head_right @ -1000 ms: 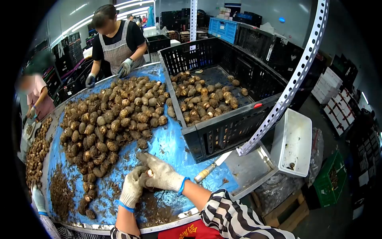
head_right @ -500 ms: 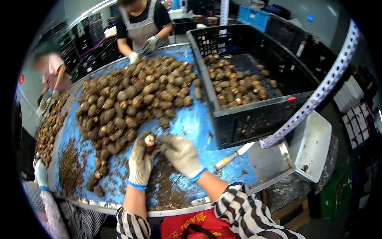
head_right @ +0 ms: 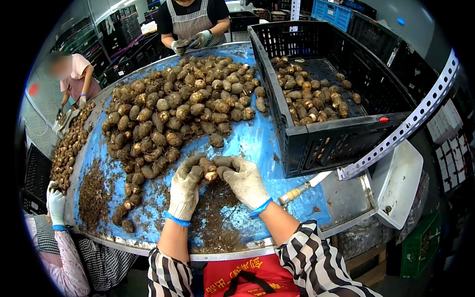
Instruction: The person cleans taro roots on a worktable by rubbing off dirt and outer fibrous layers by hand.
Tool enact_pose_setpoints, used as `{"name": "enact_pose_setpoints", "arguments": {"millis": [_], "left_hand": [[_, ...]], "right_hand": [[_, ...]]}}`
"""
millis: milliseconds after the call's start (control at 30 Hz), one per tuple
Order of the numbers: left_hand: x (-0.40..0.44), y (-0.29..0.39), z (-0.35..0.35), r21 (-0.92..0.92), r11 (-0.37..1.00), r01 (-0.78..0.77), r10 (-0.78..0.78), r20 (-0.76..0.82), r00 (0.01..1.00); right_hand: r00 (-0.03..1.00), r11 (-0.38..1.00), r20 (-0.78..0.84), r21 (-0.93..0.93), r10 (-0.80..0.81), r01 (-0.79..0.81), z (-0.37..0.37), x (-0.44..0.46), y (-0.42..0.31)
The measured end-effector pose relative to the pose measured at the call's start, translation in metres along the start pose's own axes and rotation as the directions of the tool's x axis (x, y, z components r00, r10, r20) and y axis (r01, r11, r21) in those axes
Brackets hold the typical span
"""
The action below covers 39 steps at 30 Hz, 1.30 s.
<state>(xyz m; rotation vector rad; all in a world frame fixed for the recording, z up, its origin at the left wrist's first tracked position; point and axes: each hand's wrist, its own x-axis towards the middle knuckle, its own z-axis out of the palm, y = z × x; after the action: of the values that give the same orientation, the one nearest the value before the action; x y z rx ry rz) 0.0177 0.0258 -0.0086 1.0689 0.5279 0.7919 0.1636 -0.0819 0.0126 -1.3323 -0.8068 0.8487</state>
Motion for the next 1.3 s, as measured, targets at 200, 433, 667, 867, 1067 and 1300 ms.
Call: {"name": "enact_pose_setpoints", "arguments": {"millis": [200,433,667,867,1067,1300], "left_hand": [[-0.008,0.019,0.019,0.281,0.959,-0.014,-0.024,0.133,0.991],[-0.007,0.02,0.017,0.262,0.965,0.005,-0.045,0.148,0.988],[-0.008,0.01,0.014,0.451,0.891,-0.053,0.005,0.106,0.994],[-0.01,0.017,0.018,0.414,0.909,-0.043,-0.035,0.18,0.983],[-0.008,0.019,0.017,0.138,0.99,0.007,-0.031,0.173,0.984],[-0.009,0.019,0.02,0.024,1.0,0.009,-0.012,0.117,0.993]], "right_hand": [[0.997,0.998,-0.059,-0.042,-0.044,0.042,0.002,-0.004,-0.008],[0.999,0.999,-0.014,-0.004,-0.051,0.051,0.003,-0.002,-0.001],[0.859,0.742,0.116,-0.455,-0.498,0.492,0.002,-0.006,-0.014],[0.923,0.76,-0.053,-0.586,-0.381,0.28,-0.004,0.003,-0.003],[0.967,0.937,-0.046,-0.262,-0.25,0.23,-0.007,0.006,-0.009],[0.82,0.657,0.206,-0.509,-0.534,0.556,-0.005,-0.003,-0.015]]}}
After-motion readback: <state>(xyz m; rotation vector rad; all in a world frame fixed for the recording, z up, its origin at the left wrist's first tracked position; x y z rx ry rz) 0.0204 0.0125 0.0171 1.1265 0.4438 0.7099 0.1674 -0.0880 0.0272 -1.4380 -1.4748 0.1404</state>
